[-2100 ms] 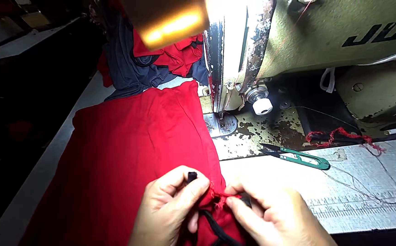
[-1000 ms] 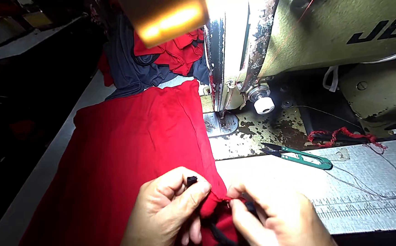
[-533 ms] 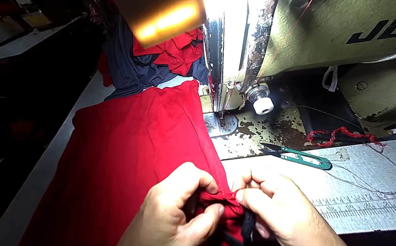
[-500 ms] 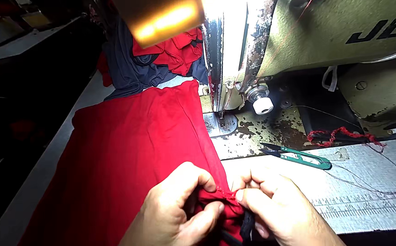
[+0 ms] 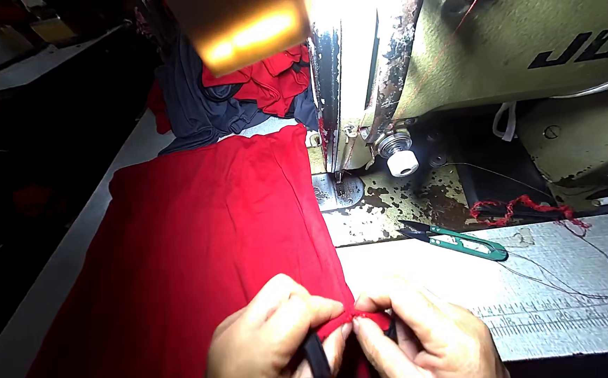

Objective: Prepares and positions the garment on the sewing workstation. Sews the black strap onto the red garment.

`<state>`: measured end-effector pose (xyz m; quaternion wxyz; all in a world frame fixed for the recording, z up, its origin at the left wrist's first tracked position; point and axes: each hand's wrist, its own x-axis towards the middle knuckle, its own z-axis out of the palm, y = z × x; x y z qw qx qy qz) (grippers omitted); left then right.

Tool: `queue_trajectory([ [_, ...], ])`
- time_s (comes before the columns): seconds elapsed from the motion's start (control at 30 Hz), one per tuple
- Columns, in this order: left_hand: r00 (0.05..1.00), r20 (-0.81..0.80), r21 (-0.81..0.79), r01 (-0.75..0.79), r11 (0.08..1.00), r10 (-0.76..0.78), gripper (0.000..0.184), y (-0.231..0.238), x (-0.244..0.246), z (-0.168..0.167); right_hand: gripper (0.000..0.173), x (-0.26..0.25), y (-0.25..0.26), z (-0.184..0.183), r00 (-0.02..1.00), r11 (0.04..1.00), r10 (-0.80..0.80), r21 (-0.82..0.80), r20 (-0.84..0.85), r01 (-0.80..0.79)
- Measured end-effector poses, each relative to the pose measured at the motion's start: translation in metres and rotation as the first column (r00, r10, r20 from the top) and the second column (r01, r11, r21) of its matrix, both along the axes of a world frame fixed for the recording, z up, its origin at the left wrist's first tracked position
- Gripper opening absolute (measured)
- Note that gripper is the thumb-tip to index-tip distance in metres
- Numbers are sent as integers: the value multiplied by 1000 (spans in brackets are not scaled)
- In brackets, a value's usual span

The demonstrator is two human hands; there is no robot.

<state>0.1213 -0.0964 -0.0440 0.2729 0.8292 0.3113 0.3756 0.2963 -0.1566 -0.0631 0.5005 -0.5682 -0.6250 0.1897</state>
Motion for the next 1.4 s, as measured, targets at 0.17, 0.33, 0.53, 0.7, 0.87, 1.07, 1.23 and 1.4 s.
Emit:
queue_trajectory([
  [0.17,997,12,126,-81,989,80,11,-26,9,-8,8,-3,-9,6,946,991,4,-124,-323,-47],
  [0.33,997,-50,106,-49,993,55,27,-39,11,-11,13,3,-14,14,858,956,-21,-260,-514,-133],
  [0.53,995,-59,-110,76,991,-83,34,-36,6,1,17,6,-17,10,859,953,27,-247,-510,-176],
  [0.7,983,-174,-35,49,998,-55,24,5,6,4,8,4,-17,6,914,975,-13,-210,-405,-79],
  [0.87,891,-237,-109,372,922,-387,19,57,15,-6,6,8,-15,1,960,977,-52,-211,-275,-8],
  [1.07,712,-664,-102,219,970,-230,29,64,41,-10,22,23,-1,-36,875,960,-242,-28,419,279],
  [1.23,694,-707,-104,90,990,-137,29,61,46,-4,18,39,-5,-41,872,993,-69,117,484,13],
  [1.4,768,-609,183,-107,977,199,31,31,44,-23,27,62,0,-37,734,952,121,130,668,-276],
])
